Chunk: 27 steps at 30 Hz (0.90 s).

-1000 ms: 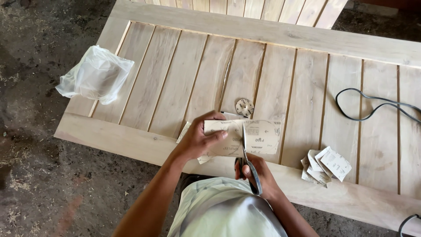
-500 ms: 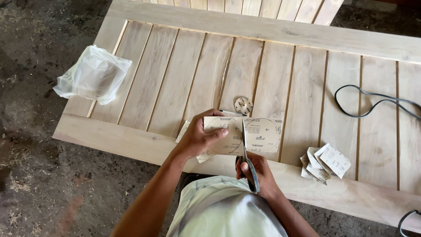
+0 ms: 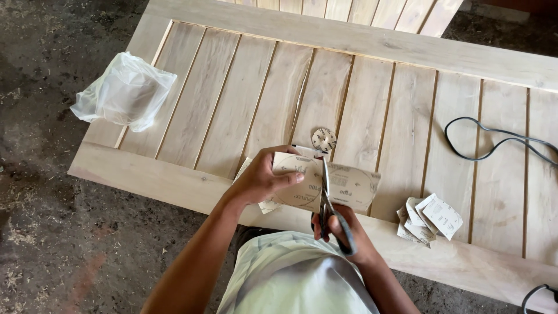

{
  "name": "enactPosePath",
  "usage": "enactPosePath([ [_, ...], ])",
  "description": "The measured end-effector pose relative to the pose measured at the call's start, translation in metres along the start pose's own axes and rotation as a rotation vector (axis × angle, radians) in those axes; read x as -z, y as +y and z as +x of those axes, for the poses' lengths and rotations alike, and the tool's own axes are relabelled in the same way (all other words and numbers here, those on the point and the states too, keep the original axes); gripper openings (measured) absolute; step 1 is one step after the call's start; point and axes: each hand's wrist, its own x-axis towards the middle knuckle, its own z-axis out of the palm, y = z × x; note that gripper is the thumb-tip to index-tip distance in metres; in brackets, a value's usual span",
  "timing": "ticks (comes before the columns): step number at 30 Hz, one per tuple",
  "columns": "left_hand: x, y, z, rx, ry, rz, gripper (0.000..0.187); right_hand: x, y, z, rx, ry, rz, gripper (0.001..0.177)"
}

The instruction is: Cutting sandpaper into smaller pieces using scissors on a wooden door.

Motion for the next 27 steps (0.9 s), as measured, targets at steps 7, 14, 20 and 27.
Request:
enactPosePath([
  [7,0.000,0.014,-0.001,0.019,-0.069,0.082,0.044,-0.006,-0.016,-0.009,-0.136,-0.081,0.278,0.091],
  [14,-0.005,0.003,-0.001,0.107,0.002,0.084,0.062,-0.006,-0.014,-0.010,-0.043,0.055,-0.044,0.078],
  [20,-0.003,0.010,-0.001,0.124,-0.042,0.099,0.063,-0.001,-0.010,-0.012,-0.084,0.050,-0.025,0.072],
  [27,-0.001,0.009,-0.001,0.135,-0.044,0.035,0.058,0.006,-0.006,-0.013,-0.052,0.019,0.019,0.071],
])
